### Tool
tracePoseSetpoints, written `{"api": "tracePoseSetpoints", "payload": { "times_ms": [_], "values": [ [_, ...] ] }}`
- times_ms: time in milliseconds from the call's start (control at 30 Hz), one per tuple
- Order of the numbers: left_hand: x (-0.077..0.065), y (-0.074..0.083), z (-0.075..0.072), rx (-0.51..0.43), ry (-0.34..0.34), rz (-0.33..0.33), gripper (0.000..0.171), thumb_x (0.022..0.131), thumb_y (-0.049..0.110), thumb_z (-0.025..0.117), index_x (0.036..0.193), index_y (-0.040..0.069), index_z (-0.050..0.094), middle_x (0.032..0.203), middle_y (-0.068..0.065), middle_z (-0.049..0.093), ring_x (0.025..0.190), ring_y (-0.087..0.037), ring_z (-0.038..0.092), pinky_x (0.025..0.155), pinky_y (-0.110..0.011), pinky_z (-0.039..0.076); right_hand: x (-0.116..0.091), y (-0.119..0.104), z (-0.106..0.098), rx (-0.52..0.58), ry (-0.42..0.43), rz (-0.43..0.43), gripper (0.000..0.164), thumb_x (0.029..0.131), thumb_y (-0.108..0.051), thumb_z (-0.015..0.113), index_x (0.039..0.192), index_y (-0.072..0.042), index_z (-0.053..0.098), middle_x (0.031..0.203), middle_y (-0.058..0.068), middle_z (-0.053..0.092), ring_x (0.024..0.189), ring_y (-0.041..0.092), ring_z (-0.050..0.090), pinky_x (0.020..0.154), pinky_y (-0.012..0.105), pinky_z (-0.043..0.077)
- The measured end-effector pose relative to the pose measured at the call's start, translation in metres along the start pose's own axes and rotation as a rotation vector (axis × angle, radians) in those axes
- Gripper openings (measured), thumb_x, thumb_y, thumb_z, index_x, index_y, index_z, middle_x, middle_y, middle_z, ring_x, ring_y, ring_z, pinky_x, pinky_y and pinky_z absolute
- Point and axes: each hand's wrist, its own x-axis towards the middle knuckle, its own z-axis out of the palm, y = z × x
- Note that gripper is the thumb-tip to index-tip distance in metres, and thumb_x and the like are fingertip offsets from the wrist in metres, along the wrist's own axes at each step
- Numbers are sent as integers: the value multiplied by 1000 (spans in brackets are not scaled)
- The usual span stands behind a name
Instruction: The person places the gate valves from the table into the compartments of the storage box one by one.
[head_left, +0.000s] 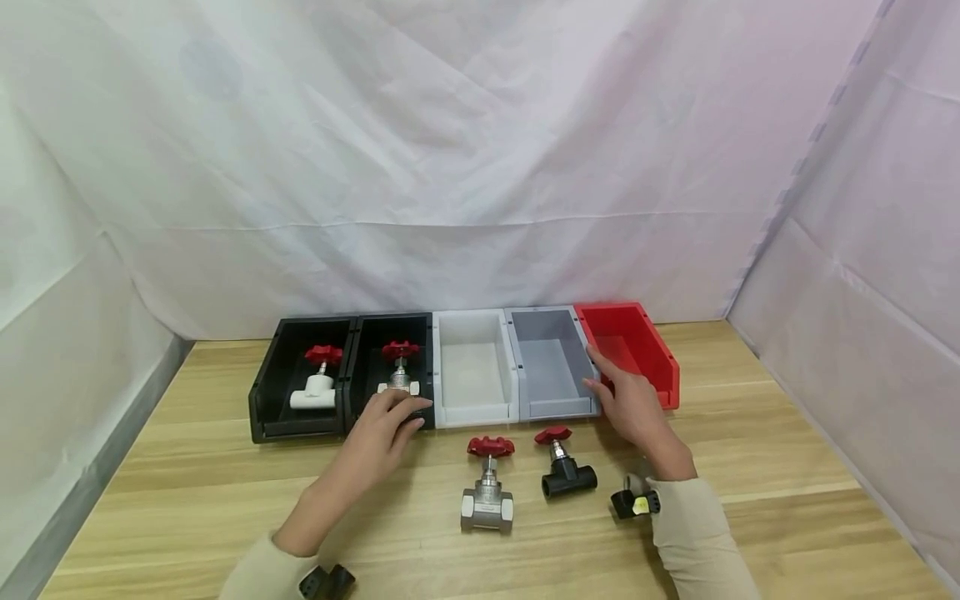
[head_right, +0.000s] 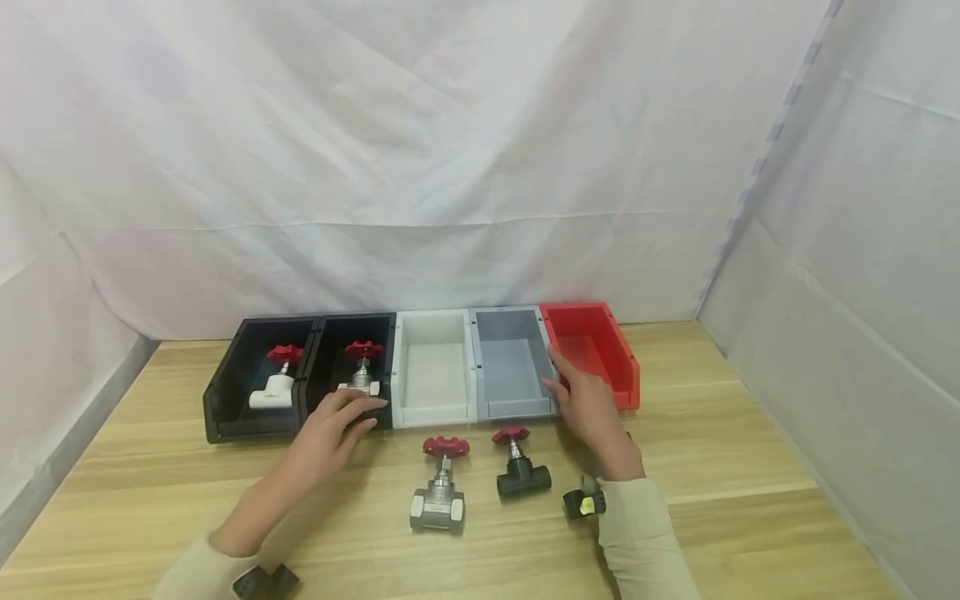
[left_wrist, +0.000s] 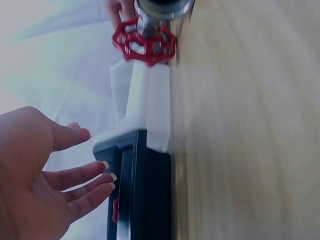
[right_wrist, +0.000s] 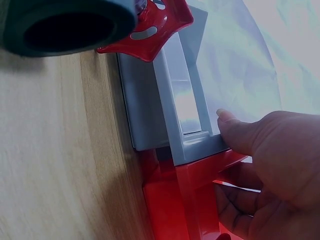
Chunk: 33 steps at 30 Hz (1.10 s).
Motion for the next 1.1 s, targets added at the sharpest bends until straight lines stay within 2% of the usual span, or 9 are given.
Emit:
{"api": "tracePoseSetpoints", "payload": {
  "times_ms": [133, 300, 433, 567, 667, 900, 1100],
  "values": [
    [-3, 11, 2, -27, -43, -7, 24, 87, 7, 69, 111, 7, 68, 102, -8, 57, 95, -24, 54, 79, -41, 48, 0, 1, 0, 2, -4, -1, 67, 89, -23, 69, 148, -17, 37, 67, -2, 57, 67, 19, 54, 76, 44, 54],
    [-5, 25, 4, -100, -103, -31, 26, 89, 8, 68, 115, 10, 67, 104, -4, 56, 88, -14, 51, 73, -33, 48, 0, 0, 0, 5, -13, 1, 68, 90, -23, 69, 149, -17, 37, 63, -3, 53, 63, 18, 51, 73, 41, 54],
    [-8, 34, 5, -146, -151, -34, 28, 90, 11, 67, 118, 10, 66, 106, -4, 55, 90, -14, 51, 74, -31, 49, 1, 1, 1, 8, -9, -5, 67, 90, -24, 69, 149, -18, 37, 63, -3, 53, 62, 17, 51, 70, 39, 53],
    [-9, 41, 8, -173, -184, -29, 30, 91, 14, 66, 121, 12, 64, 107, -4, 53, 85, -11, 50, 70, -27, 49, 1, 1, 1, 6, -2, -9, 67, 89, -24, 69, 148, -18, 37, 64, -3, 54, 62, 17, 51, 70, 39, 53],
    [-10, 45, 11, -229, -218, -46, 31, 91, 15, 66, 123, 14, 64, 106, -3, 53, 80, -10, 50, 67, -25, 48, 0, 2, 0, 2, 1, -9, 67, 89, -24, 69, 148, -18, 38, 64, -3, 54, 63, 18, 51, 71, 40, 53],
    [-13, 49, 17, -350, -267, -40, 33, 89, 11, 68, 122, 14, 63, 104, -4, 54, 79, -12, 54, 66, -22, 49, 1, 2, 1, -3, 2, -6, 67, 89, -23, 70, 148, -17, 38, 67, -3, 57, 66, 18, 53, 75, 43, 54],
    [-16, 53, 21, -407, -336, -41, 34, 91, 19, 66, 124, 15, 62, 105, -6, 55, 86, -20, 58, 70, -23, 50, 1, 2, 1, 0, 7, -9, 67, 89, -23, 70, 148, -17, 39, 68, -2, 57, 67, 19, 53, 76, 44, 54]
  ]
}}
